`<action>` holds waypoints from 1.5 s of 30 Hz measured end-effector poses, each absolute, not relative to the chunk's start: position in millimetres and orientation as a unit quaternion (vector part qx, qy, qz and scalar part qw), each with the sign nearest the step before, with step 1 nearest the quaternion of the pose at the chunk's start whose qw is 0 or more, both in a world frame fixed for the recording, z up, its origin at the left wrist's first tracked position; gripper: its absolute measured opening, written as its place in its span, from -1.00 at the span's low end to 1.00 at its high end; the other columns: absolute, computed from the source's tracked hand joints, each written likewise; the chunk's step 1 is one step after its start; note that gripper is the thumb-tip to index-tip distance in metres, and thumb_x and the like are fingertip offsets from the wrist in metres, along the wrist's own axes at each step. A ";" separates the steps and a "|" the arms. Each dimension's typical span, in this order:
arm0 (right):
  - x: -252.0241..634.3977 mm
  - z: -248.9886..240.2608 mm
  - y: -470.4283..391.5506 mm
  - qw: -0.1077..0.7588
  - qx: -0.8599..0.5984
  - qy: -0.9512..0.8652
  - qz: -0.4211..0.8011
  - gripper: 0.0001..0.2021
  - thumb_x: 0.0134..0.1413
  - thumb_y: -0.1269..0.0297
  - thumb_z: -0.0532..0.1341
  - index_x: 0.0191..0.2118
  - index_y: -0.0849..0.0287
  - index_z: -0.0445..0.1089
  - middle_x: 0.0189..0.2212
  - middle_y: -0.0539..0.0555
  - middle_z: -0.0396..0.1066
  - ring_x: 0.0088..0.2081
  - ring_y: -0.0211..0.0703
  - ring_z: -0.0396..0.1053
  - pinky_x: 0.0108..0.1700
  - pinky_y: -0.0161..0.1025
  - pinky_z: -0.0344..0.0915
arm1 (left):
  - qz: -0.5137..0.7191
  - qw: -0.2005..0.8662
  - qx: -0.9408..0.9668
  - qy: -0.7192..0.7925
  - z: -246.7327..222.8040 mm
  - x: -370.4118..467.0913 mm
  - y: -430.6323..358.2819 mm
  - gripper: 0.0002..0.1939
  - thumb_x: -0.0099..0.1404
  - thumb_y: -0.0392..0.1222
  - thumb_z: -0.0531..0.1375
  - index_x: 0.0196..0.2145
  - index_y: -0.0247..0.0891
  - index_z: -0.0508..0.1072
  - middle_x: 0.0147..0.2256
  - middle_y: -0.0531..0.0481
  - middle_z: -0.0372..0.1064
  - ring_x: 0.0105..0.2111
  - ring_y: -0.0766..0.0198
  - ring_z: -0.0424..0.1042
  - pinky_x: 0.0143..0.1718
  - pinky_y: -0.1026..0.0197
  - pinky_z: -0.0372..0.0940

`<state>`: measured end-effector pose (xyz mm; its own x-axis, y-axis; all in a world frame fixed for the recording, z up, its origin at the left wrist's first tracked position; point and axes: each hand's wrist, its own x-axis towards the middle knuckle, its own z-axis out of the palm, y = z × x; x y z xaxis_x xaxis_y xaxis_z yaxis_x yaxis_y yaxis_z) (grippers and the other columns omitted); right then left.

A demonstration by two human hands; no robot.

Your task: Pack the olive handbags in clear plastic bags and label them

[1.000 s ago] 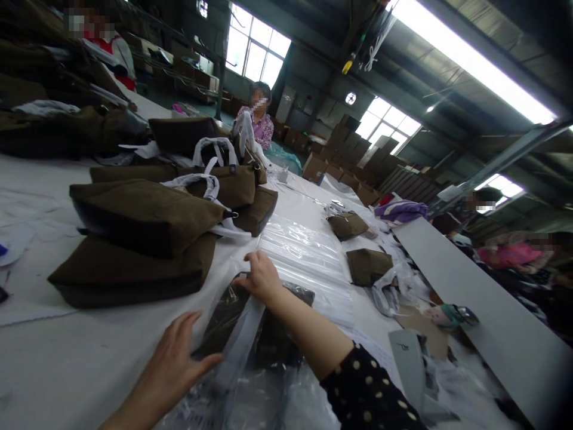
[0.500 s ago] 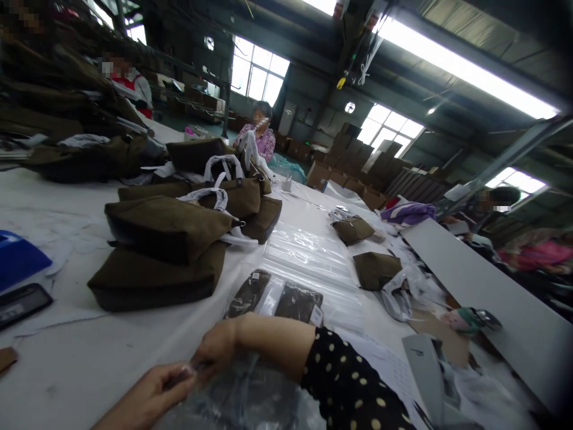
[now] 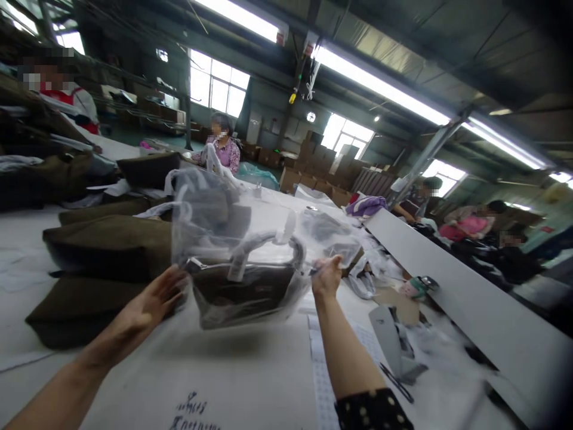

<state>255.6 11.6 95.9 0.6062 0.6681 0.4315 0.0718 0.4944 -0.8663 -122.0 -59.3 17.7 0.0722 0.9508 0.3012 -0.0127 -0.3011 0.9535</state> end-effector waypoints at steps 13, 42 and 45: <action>290.8 68.3 -69.4 0.728 -0.495 -0.464 0.097 -0.68 0.00 0.10 0.18 -0.15 0.17 0.25 -0.18 0.13 0.34 -0.10 -0.08 0.31 0.02 -0.04 0.20 | 0.617 0.461 0.402 0.495 39.6 -88.1 -57.0 -0.57 0.00 0.08 0.32 -0.31 -0.33 0.48 -0.36 -0.05 0.49 -0.39 0.25 0.43 -0.36 0.32 0.35; 170.6 174.9 -60.1 -0.004 -0.398 -0.898 -0.190 -0.85 0.11 0.46 0.04 -0.24 0.24 0.33 -0.36 0.15 0.44 -0.32 0.00 0.40 -0.36 -0.19 0.23 | 0.739 0.432 0.368 0.362 89.1 -74.6 -92.3 -0.68 -0.05 -0.09 0.40 -0.37 -0.27 0.43 -0.38 0.06 0.44 -0.35 0.35 0.41 -0.28 0.36 0.33; 192.6 183.0 -54.4 0.026 -0.413 -0.901 -0.126 -0.68 0.03 0.18 0.23 -0.09 0.16 0.33 -0.25 0.12 0.45 -0.21 -0.01 0.39 -0.20 -0.17 0.24 | 0.695 0.400 0.405 0.440 90.3 -78.3 -92.3 -0.67 -0.04 -0.08 0.39 -0.34 -0.29 0.47 -0.39 0.04 0.46 -0.39 0.37 0.41 -0.34 0.40 0.32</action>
<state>192.6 -54.4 183.0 -0.6573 0.7383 0.1513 0.7514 0.6268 0.2062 -78.3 -92.3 90.3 -0.3527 0.9117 0.2105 -0.1989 -0.2929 0.9352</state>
